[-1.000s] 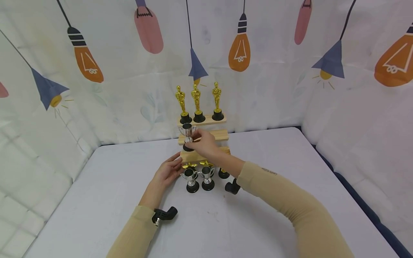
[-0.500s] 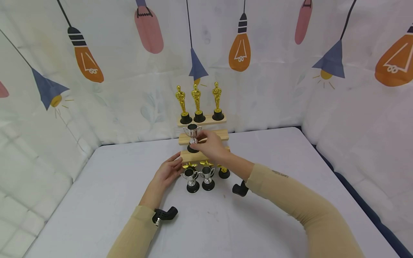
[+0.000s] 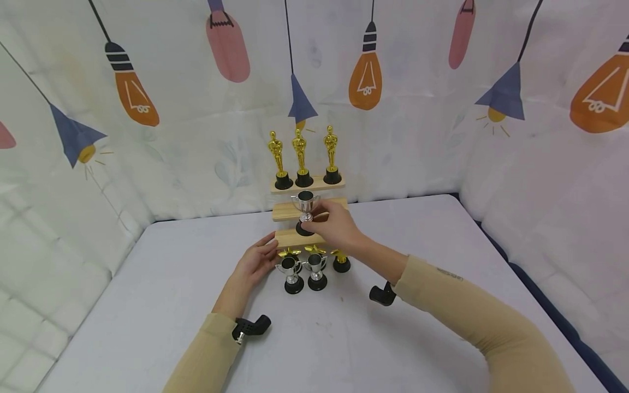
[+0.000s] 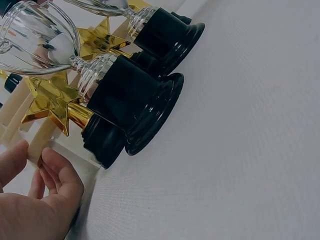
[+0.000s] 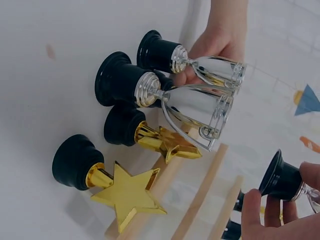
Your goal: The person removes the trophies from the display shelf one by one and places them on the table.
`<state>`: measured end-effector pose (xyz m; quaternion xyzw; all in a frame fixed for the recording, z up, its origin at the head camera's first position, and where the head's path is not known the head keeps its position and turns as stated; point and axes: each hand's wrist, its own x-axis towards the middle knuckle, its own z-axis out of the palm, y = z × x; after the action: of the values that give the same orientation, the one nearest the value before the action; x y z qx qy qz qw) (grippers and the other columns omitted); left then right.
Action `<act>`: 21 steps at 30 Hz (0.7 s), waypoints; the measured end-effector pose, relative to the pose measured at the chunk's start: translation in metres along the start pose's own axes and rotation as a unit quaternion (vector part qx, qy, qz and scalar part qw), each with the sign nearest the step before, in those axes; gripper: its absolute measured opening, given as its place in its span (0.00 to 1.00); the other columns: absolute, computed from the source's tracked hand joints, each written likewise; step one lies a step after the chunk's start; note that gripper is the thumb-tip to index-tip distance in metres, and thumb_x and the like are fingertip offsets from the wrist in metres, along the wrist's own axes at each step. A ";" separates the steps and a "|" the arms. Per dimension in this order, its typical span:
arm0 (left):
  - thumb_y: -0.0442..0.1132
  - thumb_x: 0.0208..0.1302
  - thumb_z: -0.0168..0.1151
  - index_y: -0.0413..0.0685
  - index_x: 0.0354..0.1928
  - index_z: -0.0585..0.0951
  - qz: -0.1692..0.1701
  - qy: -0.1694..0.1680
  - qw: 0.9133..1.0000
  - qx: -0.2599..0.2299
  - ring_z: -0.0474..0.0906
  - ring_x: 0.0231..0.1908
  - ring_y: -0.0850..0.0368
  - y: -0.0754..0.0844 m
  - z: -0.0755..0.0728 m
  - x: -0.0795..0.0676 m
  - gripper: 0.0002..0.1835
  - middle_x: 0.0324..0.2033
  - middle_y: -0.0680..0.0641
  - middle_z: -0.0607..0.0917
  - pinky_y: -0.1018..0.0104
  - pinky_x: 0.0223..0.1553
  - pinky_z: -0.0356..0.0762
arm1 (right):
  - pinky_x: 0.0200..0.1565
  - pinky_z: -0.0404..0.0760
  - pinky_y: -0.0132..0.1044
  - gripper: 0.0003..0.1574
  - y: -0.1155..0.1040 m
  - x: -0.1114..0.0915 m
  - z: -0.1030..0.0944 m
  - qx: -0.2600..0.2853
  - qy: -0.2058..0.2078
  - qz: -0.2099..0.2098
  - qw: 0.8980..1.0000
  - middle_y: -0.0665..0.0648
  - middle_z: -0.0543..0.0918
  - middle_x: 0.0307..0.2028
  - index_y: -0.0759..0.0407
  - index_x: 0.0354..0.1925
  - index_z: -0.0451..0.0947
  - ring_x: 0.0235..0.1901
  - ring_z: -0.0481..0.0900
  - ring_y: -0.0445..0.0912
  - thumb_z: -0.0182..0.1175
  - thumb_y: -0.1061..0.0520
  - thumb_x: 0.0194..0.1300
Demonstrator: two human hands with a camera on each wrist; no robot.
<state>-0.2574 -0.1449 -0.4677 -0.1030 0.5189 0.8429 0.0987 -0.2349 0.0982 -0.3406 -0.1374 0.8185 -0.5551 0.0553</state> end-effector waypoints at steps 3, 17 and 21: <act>0.29 0.77 0.54 0.37 0.77 0.63 0.001 0.001 1.000 0.000 0.78 0.47 0.60 -0.001 0.000 0.000 0.29 0.66 0.36 0.71 0.67 0.44 0.77 | 0.55 0.80 0.50 0.20 0.002 -0.005 -0.006 0.002 -0.002 -0.002 1.000 0.59 0.80 0.55 0.61 0.53 0.77 0.59 0.79 0.56 0.70 0.55 0.67; 0.28 0.77 0.54 0.37 0.76 0.63 -0.001 0.001 1.000 -0.008 0.77 0.45 0.60 0.000 0.000 -0.001 0.29 0.64 0.37 0.71 0.69 0.43 0.77 | 0.57 0.78 0.53 0.21 0.021 -0.032 -0.031 -0.008 0.003 -0.005 1.000 0.60 0.81 0.56 0.62 0.54 0.77 0.60 0.78 0.57 0.69 0.54 0.68; 0.28 0.77 0.54 0.37 0.76 0.62 -0.001 -0.001 1.000 -0.007 0.77 0.45 0.60 0.001 0.000 -0.001 0.29 0.65 0.37 0.71 0.69 0.44 0.77 | 0.57 0.78 0.53 0.20 0.027 -0.041 -0.037 -0.011 0.000 -0.009 1.000 0.61 0.81 0.55 0.63 0.52 0.77 0.60 0.78 0.58 0.69 0.54 0.68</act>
<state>-0.2570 -0.1453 -0.4667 -0.1036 0.5125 0.8467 0.0987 -0.2097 0.1528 -0.3542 -0.1453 0.8231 -0.5468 0.0488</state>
